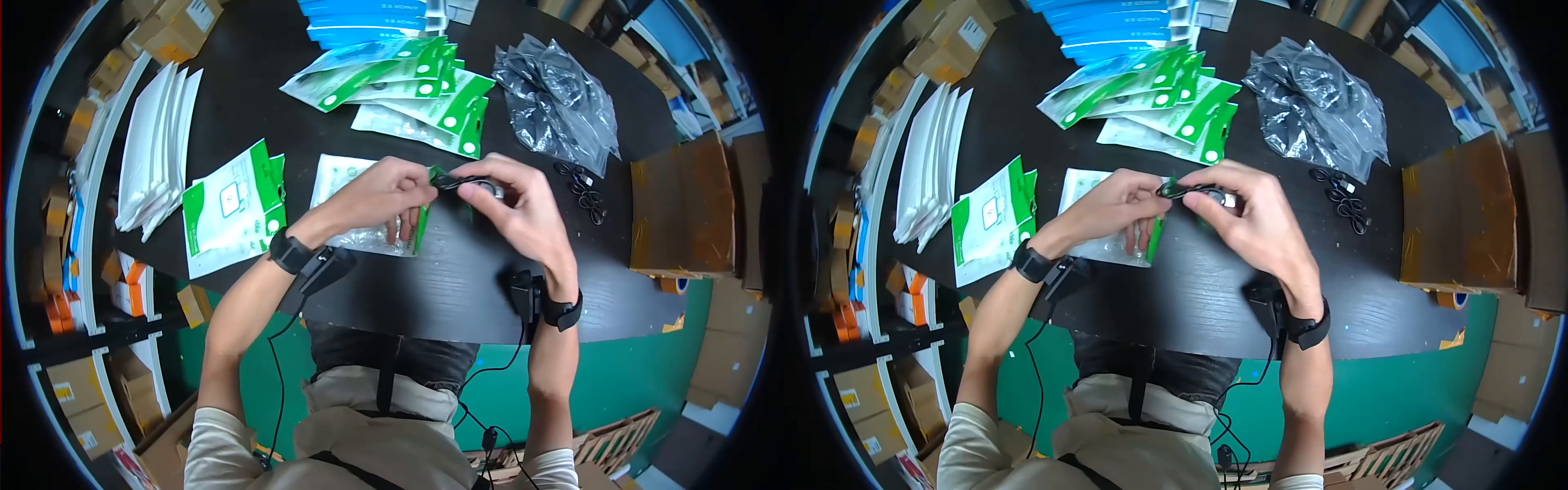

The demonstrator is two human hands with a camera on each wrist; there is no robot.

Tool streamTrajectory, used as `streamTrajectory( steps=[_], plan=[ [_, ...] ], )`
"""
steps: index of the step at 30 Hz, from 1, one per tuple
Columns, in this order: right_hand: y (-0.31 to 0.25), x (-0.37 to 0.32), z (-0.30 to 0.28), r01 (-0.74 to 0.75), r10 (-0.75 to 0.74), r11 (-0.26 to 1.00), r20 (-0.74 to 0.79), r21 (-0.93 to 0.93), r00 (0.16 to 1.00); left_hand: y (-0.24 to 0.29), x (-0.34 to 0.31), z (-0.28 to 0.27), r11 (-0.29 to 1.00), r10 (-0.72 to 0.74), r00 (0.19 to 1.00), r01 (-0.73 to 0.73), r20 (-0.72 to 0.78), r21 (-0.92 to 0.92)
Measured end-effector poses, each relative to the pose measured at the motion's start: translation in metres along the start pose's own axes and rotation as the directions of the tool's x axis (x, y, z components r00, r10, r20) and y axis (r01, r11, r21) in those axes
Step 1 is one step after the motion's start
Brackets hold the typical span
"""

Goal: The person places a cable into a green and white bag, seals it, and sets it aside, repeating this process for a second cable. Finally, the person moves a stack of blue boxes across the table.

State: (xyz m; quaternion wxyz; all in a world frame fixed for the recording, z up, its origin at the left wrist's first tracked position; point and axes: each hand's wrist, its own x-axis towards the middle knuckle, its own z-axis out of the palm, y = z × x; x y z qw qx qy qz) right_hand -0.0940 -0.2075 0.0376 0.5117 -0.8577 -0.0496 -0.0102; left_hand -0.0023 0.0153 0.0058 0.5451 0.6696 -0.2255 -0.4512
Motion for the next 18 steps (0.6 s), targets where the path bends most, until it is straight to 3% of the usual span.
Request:
streamTrajectory(
  steps=[1,6,18],
  plan=[
    [0.002,0.001,0.001,-0.009,0.010,1.000,0.032,-0.018,0.999,-0.001,0.003,-0.004,0.996,0.002,0.999,0.002,0.035,-0.093],
    [-0.002,0.000,-0.002,-0.041,0.046,0.996,0.050,-0.081,0.998,-0.009,0.004,-0.008,0.985,0.035,0.998,-0.027,0.048,-0.173],
    [0.001,-0.002,0.003,-0.037,0.049,0.997,0.162,-0.072,0.986,-0.014,0.003,-0.006,0.992,0.049,0.999,-0.047,0.018,-0.118]
  ],
)
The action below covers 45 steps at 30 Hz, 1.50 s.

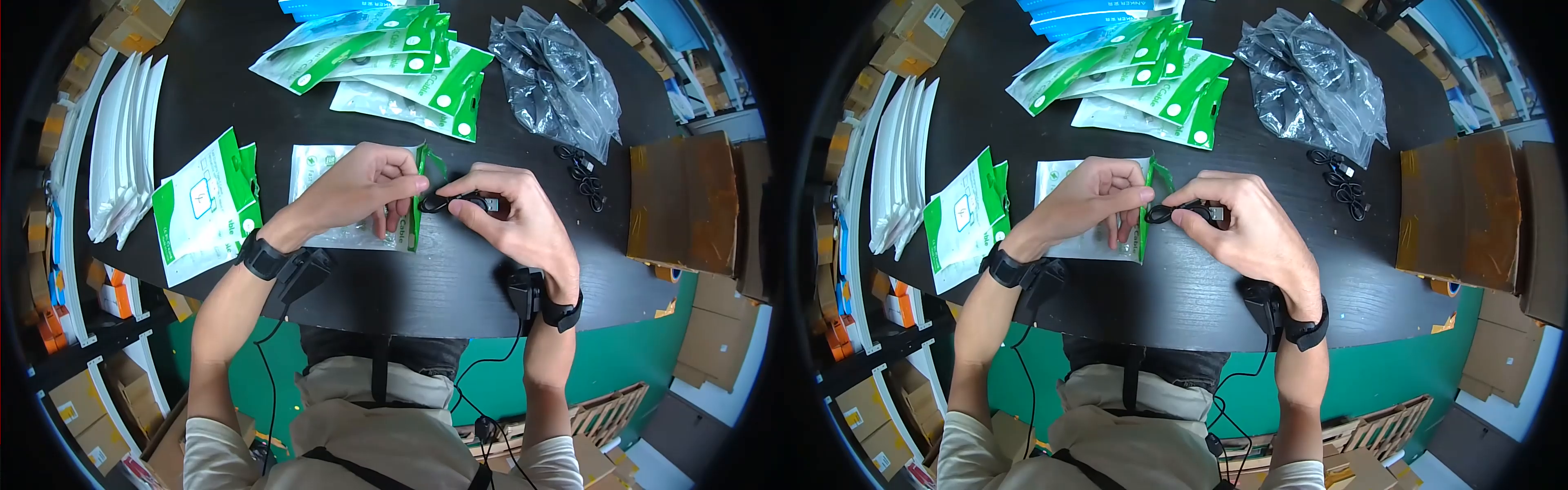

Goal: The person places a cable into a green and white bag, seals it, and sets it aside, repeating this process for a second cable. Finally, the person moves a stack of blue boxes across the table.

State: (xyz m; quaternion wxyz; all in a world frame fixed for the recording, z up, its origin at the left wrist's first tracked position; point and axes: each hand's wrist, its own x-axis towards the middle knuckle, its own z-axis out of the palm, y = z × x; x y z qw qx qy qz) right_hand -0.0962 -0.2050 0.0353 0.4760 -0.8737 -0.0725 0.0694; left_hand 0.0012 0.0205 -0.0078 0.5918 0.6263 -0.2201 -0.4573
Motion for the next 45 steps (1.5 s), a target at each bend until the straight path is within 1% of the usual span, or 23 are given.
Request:
streamTrajectory(
  steps=[4,7,8,11,15,20,23,27,32,36,39,43,45],
  plan=[
    [0.002,-0.001,-0.002,-0.008,0.008,1.000,-0.001,-0.016,1.000,0.003,0.000,0.000,1.000,-0.022,1.000,0.022,-0.001,-0.021],
    [0.001,-0.001,-0.002,-0.001,0.001,1.000,0.001,-0.027,1.000,0.003,0.000,-0.002,0.995,-0.031,0.999,0.031,0.010,-0.100],
    [0.001,-0.001,-0.002,-0.004,0.004,1.000,-0.001,-0.026,1.000,0.004,-0.001,-0.001,0.995,-0.032,0.999,0.033,0.013,-0.099],
    [0.002,-0.001,-0.002,0.018,-0.018,0.999,-0.010,-0.039,1.000,0.009,-0.002,0.001,0.994,-0.086,0.996,0.085,-0.015,-0.074],
    [0.004,-0.001,-0.001,0.028,-0.029,0.999,-0.033,-0.045,0.999,0.005,-0.001,0.003,0.999,-0.054,0.998,0.054,-0.038,-0.009],
    [0.001,-0.001,-0.003,0.000,-0.002,0.999,-0.041,-0.046,0.999,0.009,-0.003,0.006,0.998,-0.068,0.996,0.069,-0.065,0.010],
    [0.002,-0.002,-0.003,0.002,-0.005,0.999,-0.049,-0.049,0.999,0.010,-0.003,0.006,0.994,-0.093,0.990,0.098,-0.110,0.045],
    [0.001,-0.002,-0.004,0.001,-0.004,0.998,-0.053,-0.061,0.999,0.008,-0.003,0.002,0.990,-0.097,0.989,0.107,-0.110,0.087],
    [0.002,-0.002,-0.003,0.019,-0.022,0.998,-0.066,-0.058,0.998,0.012,-0.004,0.003,0.991,-0.099,0.991,0.106,-0.089,0.087],
    [0.001,-0.003,-0.002,0.061,-0.063,0.997,-0.073,-0.037,0.995,0.014,-0.005,0.001,0.992,-0.108,0.991,0.113,-0.085,0.055],
    [0.000,-0.003,0.000,0.089,-0.090,0.996,-0.069,-0.011,0.994,0.013,-0.005,0.002,0.994,-0.103,0.995,0.103,-0.018,0.026],
    [-0.003,-0.004,0.000,0.066,-0.068,0.997,-0.074,-0.028,0.995,0.013,-0.005,0.006,0.993,-0.120,0.993,0.119,-0.015,-0.021],
    [-0.001,-0.004,-0.002,0.048,-0.051,0.998,-0.081,-0.037,0.995,0.015,-0.006,0.006,0.992,-0.127,0.992,0.127,-0.027,0.003]
  ],
)
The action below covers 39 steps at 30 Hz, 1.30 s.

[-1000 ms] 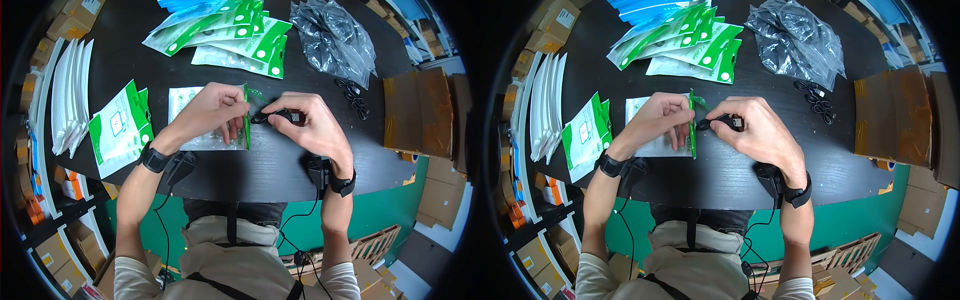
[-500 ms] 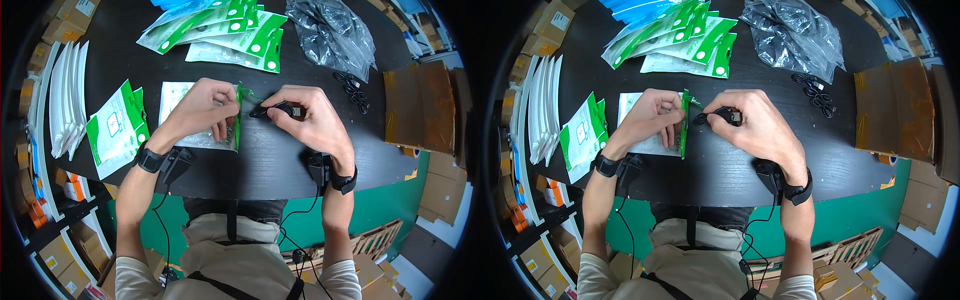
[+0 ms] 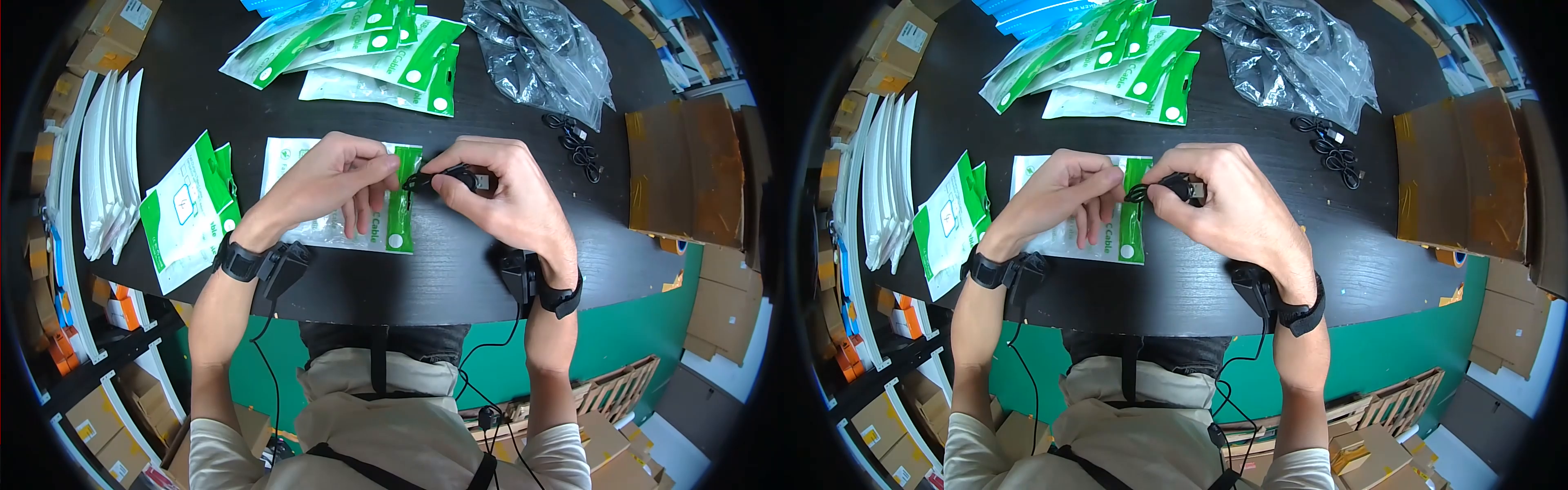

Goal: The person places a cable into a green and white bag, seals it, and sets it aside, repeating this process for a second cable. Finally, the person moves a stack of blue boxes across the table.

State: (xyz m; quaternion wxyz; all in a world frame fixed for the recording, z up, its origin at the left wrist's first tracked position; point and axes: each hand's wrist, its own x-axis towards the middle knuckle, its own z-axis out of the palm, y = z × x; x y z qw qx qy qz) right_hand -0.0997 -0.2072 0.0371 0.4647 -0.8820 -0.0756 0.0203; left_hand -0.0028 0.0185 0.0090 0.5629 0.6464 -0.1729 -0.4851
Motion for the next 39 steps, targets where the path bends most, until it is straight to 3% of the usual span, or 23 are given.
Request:
streamTrajectory(
  steps=[7,10,11,14,22,31,34,39],
  plan=[
    [0.001,0.000,-0.004,-0.110,0.110,0.991,-0.006,-0.077,0.994,0.005,-0.007,0.004,0.985,-0.009,0.996,0.024,-0.089,0.170],
    [0.003,0.000,-0.003,-0.116,0.119,0.989,0.023,-0.095,0.993,-0.019,0.000,0.007,0.809,0.447,0.884,-0.334,-0.137,0.484],
    [0.003,0.001,-0.003,-0.117,0.120,0.989,0.024,-0.095,0.993,-0.016,-0.001,0.009,0.810,0.447,0.884,-0.334,-0.137,0.483],
    [0.003,0.001,-0.001,-0.116,0.118,0.990,0.023,-0.075,0.993,-0.002,-0.005,0.016,0.744,0.252,0.954,-0.086,-0.160,0.663],
    [0.011,0.002,0.003,-0.065,0.068,0.993,0.035,-0.095,0.997,-0.008,0.002,0.023,0.545,0.327,0.937,-0.081,-0.122,0.834],
    [0.008,0.004,0.007,-0.067,0.070,0.996,0.047,-0.059,0.996,-0.010,0.000,0.024,0.549,0.408,0.900,-0.108,-0.153,0.829],
    [0.003,0.005,0.011,-0.127,0.130,0.990,0.036,-0.069,0.991,-0.012,0.000,0.016,0.694,0.362,0.921,-0.165,-0.142,0.701],
    [-0.002,0.006,0.022,-0.102,0.101,0.995,-0.024,-0.018,0.995,-0.006,-0.002,0.024,0.829,0.373,0.921,-0.277,-0.112,0.487]
  ],
)
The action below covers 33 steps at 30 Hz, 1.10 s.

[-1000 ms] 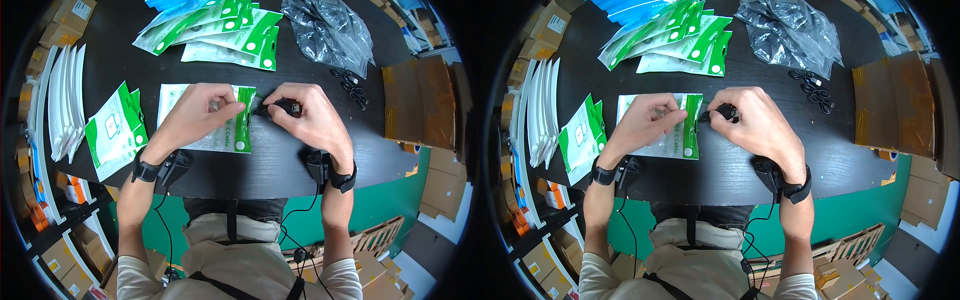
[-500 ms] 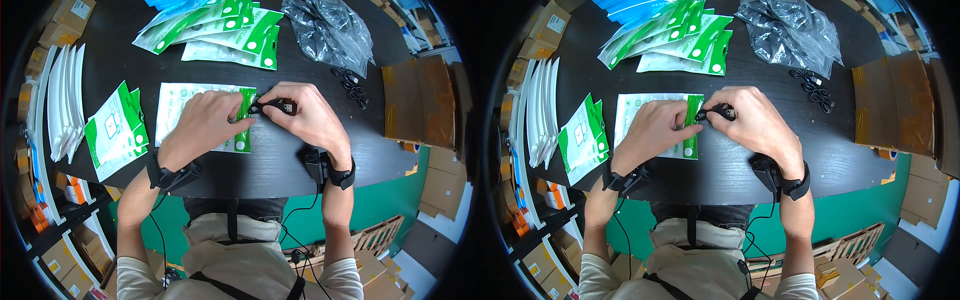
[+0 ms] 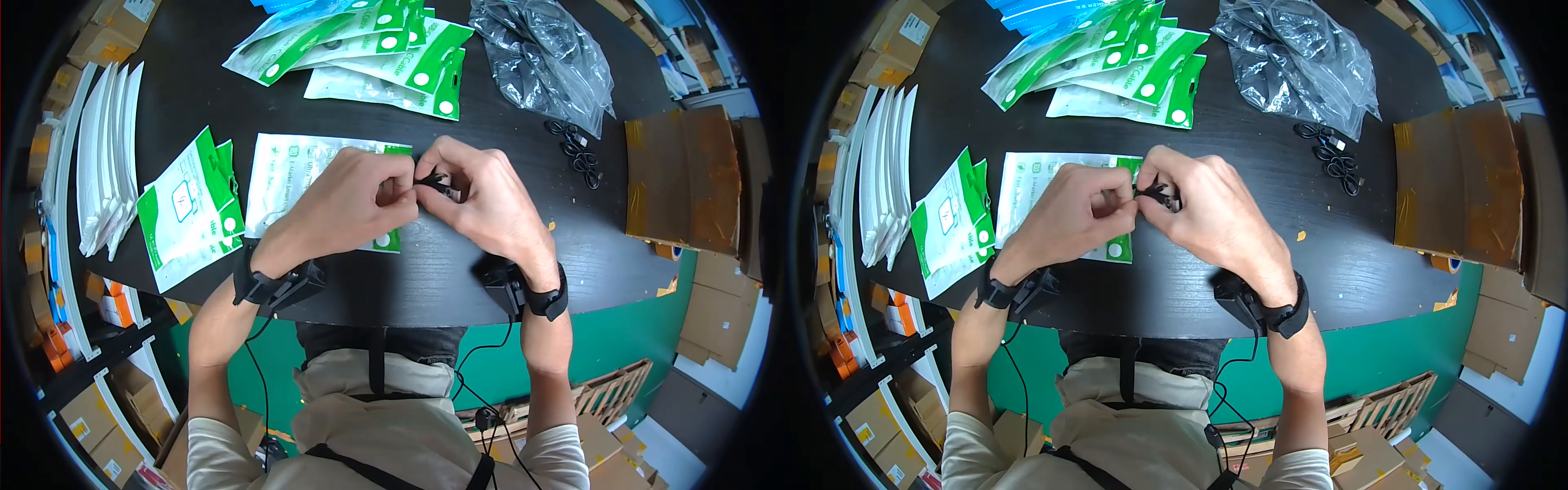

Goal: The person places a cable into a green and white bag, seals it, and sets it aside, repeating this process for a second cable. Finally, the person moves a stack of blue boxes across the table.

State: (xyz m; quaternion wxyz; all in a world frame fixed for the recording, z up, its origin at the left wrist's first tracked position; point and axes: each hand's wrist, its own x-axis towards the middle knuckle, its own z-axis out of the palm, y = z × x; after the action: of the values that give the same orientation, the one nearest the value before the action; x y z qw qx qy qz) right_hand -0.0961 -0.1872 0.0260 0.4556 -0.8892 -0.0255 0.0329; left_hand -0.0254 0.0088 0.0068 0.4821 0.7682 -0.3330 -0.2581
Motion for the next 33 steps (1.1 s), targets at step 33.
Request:
streamTrajectory(
  steps=[33],
  plan=[
    [-0.004,0.001,0.000,-0.008,0.008,1.000,0.000,-0.021,1.000,-0.003,-0.002,-0.013,0.982,0.069,0.995,-0.080,0.069,0.172]
  ],
)
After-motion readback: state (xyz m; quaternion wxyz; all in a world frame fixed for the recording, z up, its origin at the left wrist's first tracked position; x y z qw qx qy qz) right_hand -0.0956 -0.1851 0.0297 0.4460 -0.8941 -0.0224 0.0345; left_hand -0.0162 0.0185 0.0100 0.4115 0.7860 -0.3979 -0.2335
